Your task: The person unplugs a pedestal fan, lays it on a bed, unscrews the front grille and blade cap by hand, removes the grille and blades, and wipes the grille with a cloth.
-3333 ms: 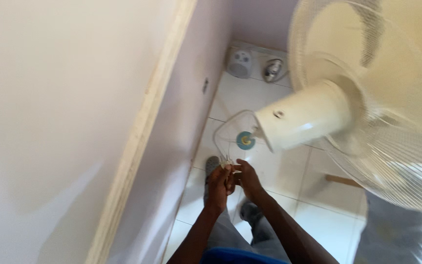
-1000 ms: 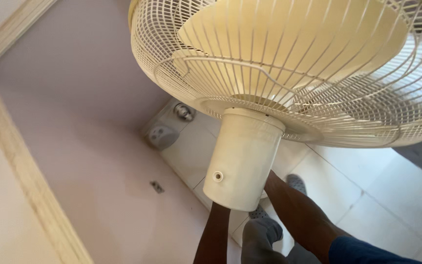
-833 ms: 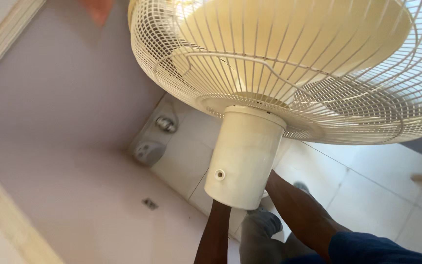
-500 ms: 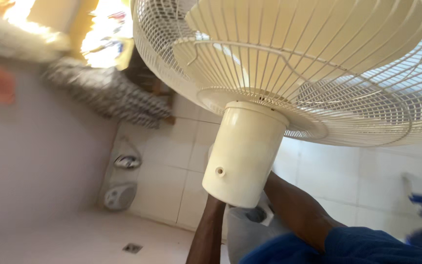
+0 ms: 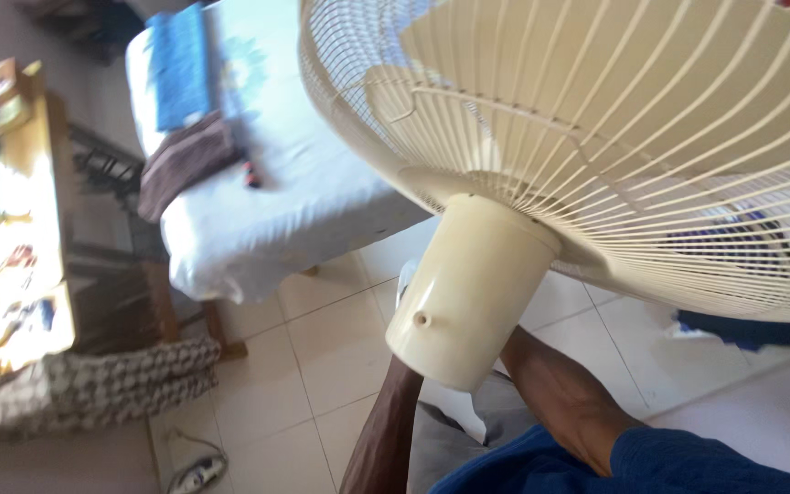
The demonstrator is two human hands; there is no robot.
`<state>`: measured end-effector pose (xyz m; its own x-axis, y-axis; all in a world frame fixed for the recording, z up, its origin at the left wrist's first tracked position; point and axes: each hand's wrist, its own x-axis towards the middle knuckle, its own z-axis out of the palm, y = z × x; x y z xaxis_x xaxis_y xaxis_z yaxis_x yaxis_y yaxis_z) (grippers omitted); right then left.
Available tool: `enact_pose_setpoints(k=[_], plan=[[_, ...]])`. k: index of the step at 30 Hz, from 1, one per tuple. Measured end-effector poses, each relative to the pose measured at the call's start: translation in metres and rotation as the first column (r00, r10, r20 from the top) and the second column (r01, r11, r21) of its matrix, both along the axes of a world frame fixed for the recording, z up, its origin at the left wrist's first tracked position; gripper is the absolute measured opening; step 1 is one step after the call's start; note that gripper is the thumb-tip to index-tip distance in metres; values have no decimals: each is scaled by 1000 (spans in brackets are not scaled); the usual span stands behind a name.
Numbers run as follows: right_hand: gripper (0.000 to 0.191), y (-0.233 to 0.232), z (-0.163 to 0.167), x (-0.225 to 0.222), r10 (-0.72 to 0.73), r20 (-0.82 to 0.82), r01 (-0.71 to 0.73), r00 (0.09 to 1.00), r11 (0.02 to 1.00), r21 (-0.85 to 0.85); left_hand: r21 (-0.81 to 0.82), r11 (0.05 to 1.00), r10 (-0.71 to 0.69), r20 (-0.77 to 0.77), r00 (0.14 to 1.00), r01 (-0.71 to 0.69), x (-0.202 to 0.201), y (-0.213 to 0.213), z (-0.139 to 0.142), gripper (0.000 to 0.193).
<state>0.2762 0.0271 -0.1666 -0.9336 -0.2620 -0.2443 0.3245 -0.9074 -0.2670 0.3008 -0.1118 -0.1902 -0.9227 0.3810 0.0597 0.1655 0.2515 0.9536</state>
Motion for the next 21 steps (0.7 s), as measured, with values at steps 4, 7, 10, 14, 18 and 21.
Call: enact_pose_setpoints(k=[4, 7, 10, 14, 18, 21], plan=[[67, 69, -7, -3, -122, -26, 122, 992, 993, -4, -5, 987, -160, -19, 987, 160, -28, 62, 13, 50], [66, 103, -17, 1, -251, -42, 250, 967, 968, -27, -16, 959, -285, -42, 958, 284, -46, 94, 12, 50], [66, 135, -13, -1, -378, -78, 375, 923, 926, -48, -23, 913, -408, -62, 911, 408, -65, 135, 24, 51], [66, 166, -2, 0, -535, -115, 527, 837, 845, -93, -34, 821, -571, -101, 815, 571, -87, 187, 31, 51], [66, 192, 16, 10, -650, -161, 638, 743, 760, -123, -46, 718, -693, -138, 707, 694, -96, 242, 41, 52], [66, 214, 21, 19, -705, -167, 689, 690, 709, -148, -67, 670, -739, -149, 657, 739, -99, 275, 42, 52]])
